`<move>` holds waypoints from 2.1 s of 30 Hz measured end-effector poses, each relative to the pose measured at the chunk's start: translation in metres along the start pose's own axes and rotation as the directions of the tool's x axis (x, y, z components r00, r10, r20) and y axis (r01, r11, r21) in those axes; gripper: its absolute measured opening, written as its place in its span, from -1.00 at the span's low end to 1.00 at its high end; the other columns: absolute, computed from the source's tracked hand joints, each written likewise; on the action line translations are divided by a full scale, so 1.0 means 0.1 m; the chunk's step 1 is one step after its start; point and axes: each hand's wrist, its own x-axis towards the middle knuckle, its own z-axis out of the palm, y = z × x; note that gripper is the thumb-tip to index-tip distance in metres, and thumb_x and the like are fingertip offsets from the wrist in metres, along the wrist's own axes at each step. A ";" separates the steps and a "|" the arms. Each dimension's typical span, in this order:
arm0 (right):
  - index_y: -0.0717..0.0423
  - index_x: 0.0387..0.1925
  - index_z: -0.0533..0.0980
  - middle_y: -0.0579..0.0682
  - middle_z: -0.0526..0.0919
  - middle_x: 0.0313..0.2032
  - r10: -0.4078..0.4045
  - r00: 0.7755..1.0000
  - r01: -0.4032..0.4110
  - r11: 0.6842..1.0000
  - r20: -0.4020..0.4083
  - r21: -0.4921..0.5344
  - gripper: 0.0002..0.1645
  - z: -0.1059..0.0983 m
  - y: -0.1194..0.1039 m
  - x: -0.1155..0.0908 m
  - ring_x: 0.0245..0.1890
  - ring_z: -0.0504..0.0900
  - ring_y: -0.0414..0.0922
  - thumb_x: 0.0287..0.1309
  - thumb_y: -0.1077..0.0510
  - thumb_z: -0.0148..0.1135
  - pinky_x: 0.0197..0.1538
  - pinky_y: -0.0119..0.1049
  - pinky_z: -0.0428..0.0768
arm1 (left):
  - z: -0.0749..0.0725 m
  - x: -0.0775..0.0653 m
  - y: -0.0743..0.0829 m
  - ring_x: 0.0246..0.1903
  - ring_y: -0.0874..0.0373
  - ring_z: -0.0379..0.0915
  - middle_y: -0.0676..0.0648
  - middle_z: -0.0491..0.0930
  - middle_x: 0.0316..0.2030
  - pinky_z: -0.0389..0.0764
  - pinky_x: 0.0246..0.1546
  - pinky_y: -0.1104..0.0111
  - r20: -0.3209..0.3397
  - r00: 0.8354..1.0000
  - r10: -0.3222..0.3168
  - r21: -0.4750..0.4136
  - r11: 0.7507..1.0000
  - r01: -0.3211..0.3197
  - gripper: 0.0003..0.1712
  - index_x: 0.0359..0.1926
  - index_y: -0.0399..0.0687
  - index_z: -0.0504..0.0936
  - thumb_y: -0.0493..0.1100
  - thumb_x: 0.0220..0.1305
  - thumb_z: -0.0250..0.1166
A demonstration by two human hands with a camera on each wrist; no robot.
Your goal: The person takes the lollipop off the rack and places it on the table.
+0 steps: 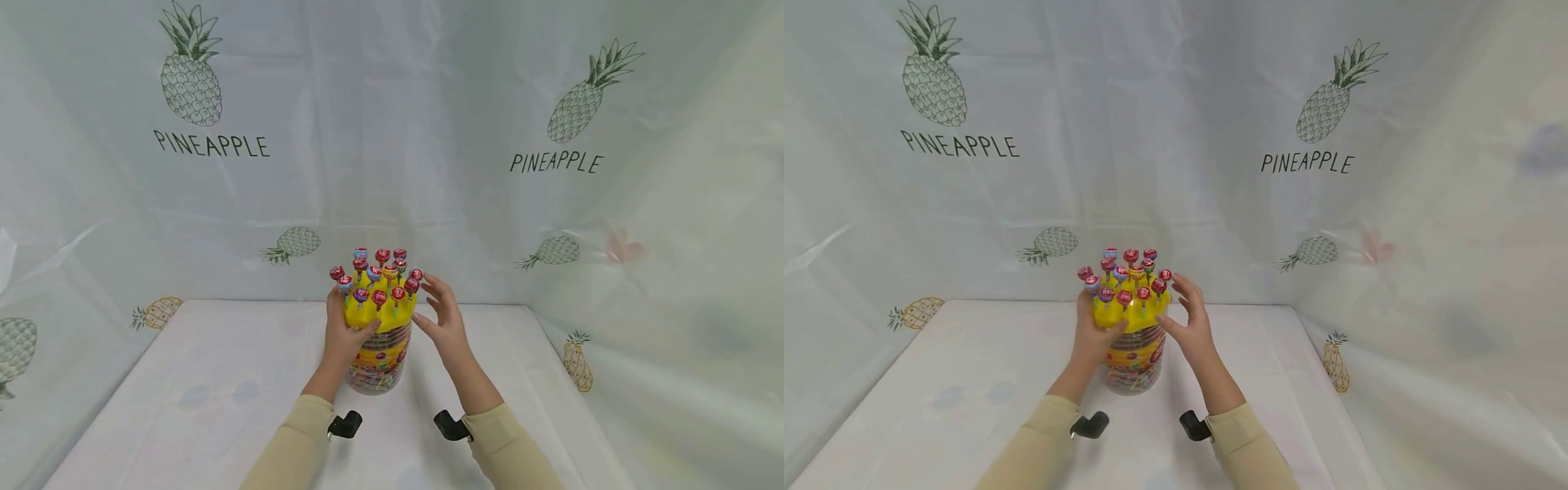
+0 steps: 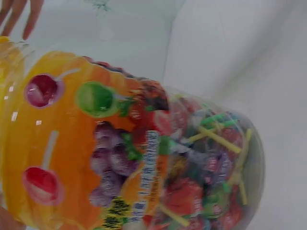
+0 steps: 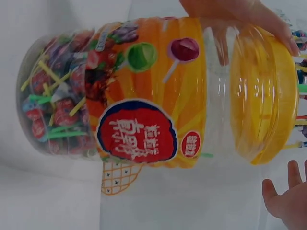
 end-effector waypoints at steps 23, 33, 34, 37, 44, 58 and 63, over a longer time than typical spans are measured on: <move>0.25 0.33 0.31 0.22 0.28 0.34 0.024 1.000 -0.024 0.994 0.006 0.106 -0.25 0.04 0.02 0.18 0.28 0.31 0.02 0.09 0.44 0.31 0.37 0.05 0.22 | 0.04 0.05 -0.03 0.28 -0.09 0.19 -0.09 -0.10 0.44 0.27 0.31 0.02 -0.009 0.996 -0.086 0.023 0.996 0.086 0.23 0.51 0.14 -0.06 0.11 -0.02 0.55; 0.34 0.36 0.20 0.24 0.33 0.27 0.051 0.998 -0.037 0.952 -0.038 0.302 -0.25 -0.09 -0.04 0.24 0.25 0.35 0.07 0.13 0.55 0.14 0.32 -0.15 0.36 | 0.04 0.03 -0.03 0.30 -0.09 0.16 -0.12 -0.03 0.42 0.18 0.36 0.03 -0.024 0.996 -0.087 0.009 0.996 0.088 0.26 0.51 0.09 -0.12 0.03 -0.02 0.56; 0.33 0.36 0.20 0.22 0.33 0.27 0.046 0.998 -0.031 0.950 -0.041 0.312 -0.26 -0.11 -0.06 0.24 0.25 0.36 0.07 0.14 0.55 0.14 0.31 -0.17 0.37 | 0.05 0.03 -0.02 0.30 -0.09 0.16 -0.12 -0.03 0.42 0.18 0.36 0.03 -0.022 0.996 -0.088 0.006 0.996 0.088 0.26 0.52 0.10 -0.12 0.02 -0.01 0.56; 0.31 0.35 0.21 0.18 0.34 0.27 0.040 0.998 -0.023 0.948 -0.047 0.316 -0.26 -0.19 -0.07 0.24 0.25 0.37 0.08 0.13 0.57 0.13 0.30 -0.21 0.39 | 0.06 0.05 -0.01 0.30 -0.08 0.16 -0.12 -0.04 0.42 0.17 0.36 0.03 -0.019 0.997 -0.078 0.006 0.997 0.078 0.25 0.51 0.09 -0.11 0.03 -0.01 0.56; 0.25 0.35 0.23 0.24 0.33 0.28 0.132 0.989 -0.104 0.942 -0.065 0.318 -0.22 -0.38 -0.04 0.16 0.15 0.50 0.01 0.11 0.60 0.16 0.16 -0.27 0.51 | 0.06 0.08 0.00 0.30 -0.07 0.16 -0.12 -0.01 0.40 0.20 0.35 0.04 -0.021 0.996 -0.083 0.013 0.996 0.083 0.25 0.51 0.09 -0.13 0.07 0.01 0.54; 0.32 0.19 0.35 0.18 0.47 0.19 0.302 0.946 -0.322 0.920 0.120 0.221 -0.44 -0.60 0.37 -0.14 0.01 0.62 -0.09 0.15 0.52 0.22 0.05 -0.28 0.60 | 0.06 0.04 -0.03 0.27 -0.02 0.19 -0.09 0.03 0.36 0.26 0.33 0.07 -0.020 0.997 -0.080 -0.021 0.997 0.080 0.21 0.50 0.10 -0.10 0.14 0.03 0.51; 0.38 0.19 0.35 0.24 0.44 0.22 0.331 0.928 -0.363 0.906 0.173 0.217 -0.44 -0.64 0.58 -0.22 0.02 0.62 -0.08 0.15 0.46 0.26 0.09 -0.23 0.58 | 0.06 0.05 -0.05 0.26 0.00 0.20 -0.08 0.05 0.34 0.25 0.33 0.07 -0.023 0.998 -0.063 -0.035 0.997 0.062 0.20 0.49 0.11 -0.10 0.17 0.03 0.50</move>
